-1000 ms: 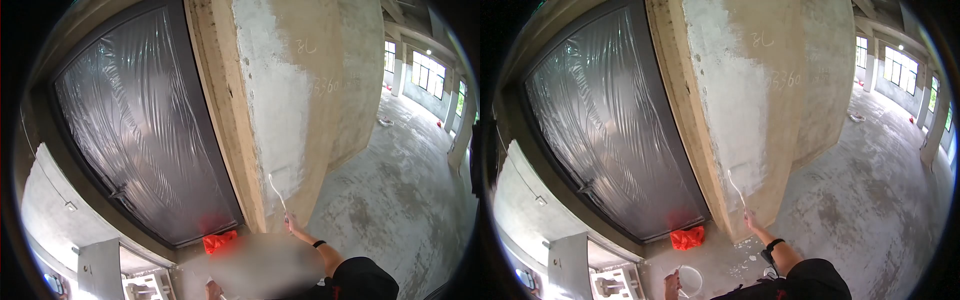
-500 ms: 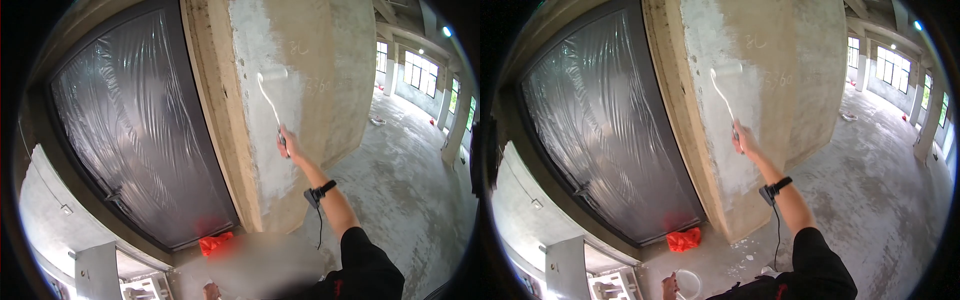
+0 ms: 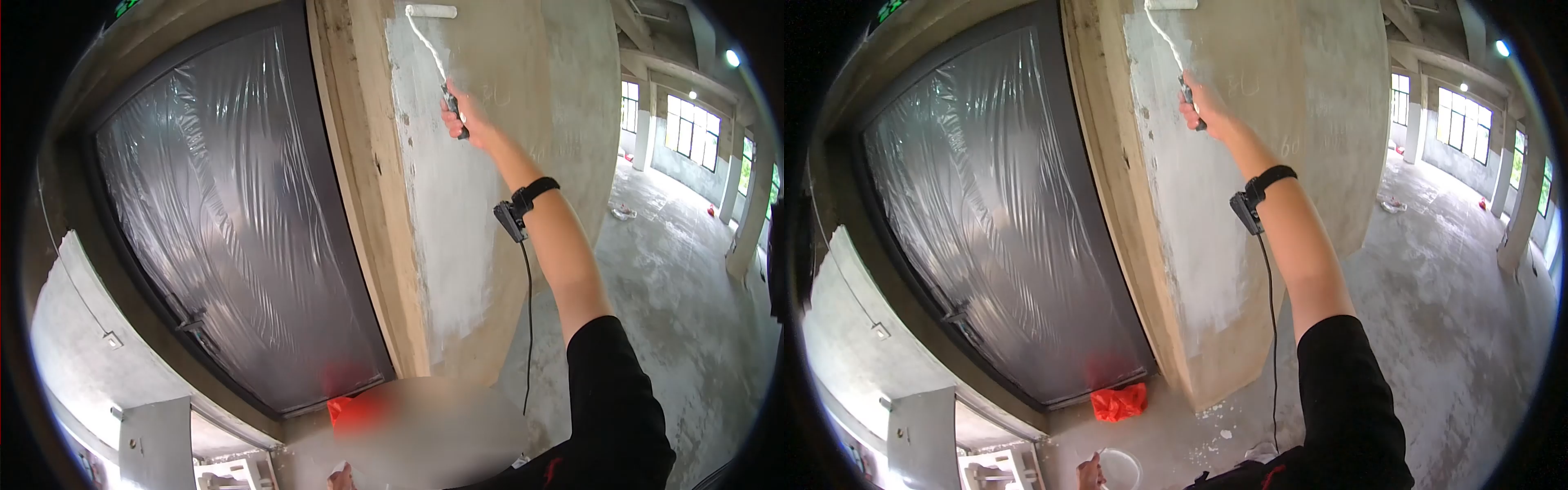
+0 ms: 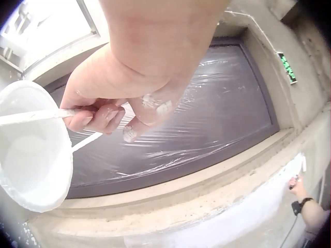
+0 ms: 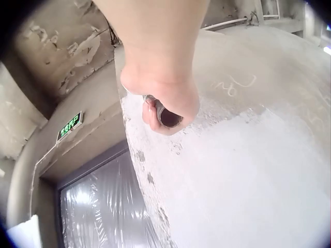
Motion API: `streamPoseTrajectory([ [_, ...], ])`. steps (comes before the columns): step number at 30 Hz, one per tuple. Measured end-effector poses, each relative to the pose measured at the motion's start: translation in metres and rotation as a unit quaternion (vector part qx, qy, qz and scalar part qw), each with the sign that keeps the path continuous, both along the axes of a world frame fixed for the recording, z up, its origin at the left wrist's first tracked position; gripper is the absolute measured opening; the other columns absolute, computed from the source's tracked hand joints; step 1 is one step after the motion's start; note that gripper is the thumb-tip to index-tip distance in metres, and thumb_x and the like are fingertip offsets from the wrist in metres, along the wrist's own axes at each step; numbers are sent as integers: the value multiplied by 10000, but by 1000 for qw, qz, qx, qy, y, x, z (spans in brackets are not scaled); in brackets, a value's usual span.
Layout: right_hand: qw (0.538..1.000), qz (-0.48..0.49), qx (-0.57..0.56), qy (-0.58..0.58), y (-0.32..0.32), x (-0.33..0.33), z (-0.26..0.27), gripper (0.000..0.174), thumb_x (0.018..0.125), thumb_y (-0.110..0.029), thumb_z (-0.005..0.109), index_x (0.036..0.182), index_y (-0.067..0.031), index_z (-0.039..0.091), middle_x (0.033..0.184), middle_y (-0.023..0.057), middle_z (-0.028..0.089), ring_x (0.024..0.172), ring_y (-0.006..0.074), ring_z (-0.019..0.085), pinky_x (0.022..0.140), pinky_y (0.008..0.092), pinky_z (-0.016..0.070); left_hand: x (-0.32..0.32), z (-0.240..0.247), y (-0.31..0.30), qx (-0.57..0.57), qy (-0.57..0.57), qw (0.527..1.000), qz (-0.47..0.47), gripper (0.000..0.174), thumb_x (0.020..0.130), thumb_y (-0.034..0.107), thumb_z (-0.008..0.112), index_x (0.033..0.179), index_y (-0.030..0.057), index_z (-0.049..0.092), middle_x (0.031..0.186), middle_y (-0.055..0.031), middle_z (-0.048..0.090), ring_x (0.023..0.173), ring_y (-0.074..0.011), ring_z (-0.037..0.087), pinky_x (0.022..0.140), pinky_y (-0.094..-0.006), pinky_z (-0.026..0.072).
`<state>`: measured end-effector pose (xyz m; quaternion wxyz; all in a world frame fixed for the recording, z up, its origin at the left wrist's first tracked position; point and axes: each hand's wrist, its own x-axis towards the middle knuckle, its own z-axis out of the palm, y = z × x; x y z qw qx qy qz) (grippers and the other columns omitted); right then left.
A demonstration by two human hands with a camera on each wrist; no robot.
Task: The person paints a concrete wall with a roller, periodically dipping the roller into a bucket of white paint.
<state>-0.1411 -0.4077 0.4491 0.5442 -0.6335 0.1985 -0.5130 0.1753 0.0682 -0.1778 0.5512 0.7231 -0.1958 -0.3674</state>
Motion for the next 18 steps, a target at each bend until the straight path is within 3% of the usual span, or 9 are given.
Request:
streamPoseTrajectory([
  [3, 1000, 10, -1, -9, 1, 3, 21, 504, 891, -584, 448, 731, -106, 443, 528, -52, 362, 384, 49, 279, 347, 225, 240, 0, 4, -16, 7, 2, 1000, 2, 307, 864, 389, 605, 731, 123, 530, 602, 38, 409, 521, -84, 390, 466, -237, 348],
  [7, 1000, 14, 24, -9, 5, 2, 0, 499, 916, -558, 409, 727, -98, 453, 496, -35, 363, 371, 73, 278, 345, 242, 249, -1, 5, -19, 31, 7, 1000, 4, 302, 864, 386, 605, 739, 120, 534, 603, 39, 411, 524, -84, 392, 468, -235, 351],
  [18, 990, -16, 138, 18, 39, -9, -216, 574, 886, -627, 401, 635, -113, 453, 455, -19, 385, 342, 88, 338, 339, 257, 282, -11, 5, -10, 109, 18, 994, -1, 290, 865, 377, 604, 760, 113, 546, 606, 42, 417, 532, -84, 398, 474, -231, 359],
])
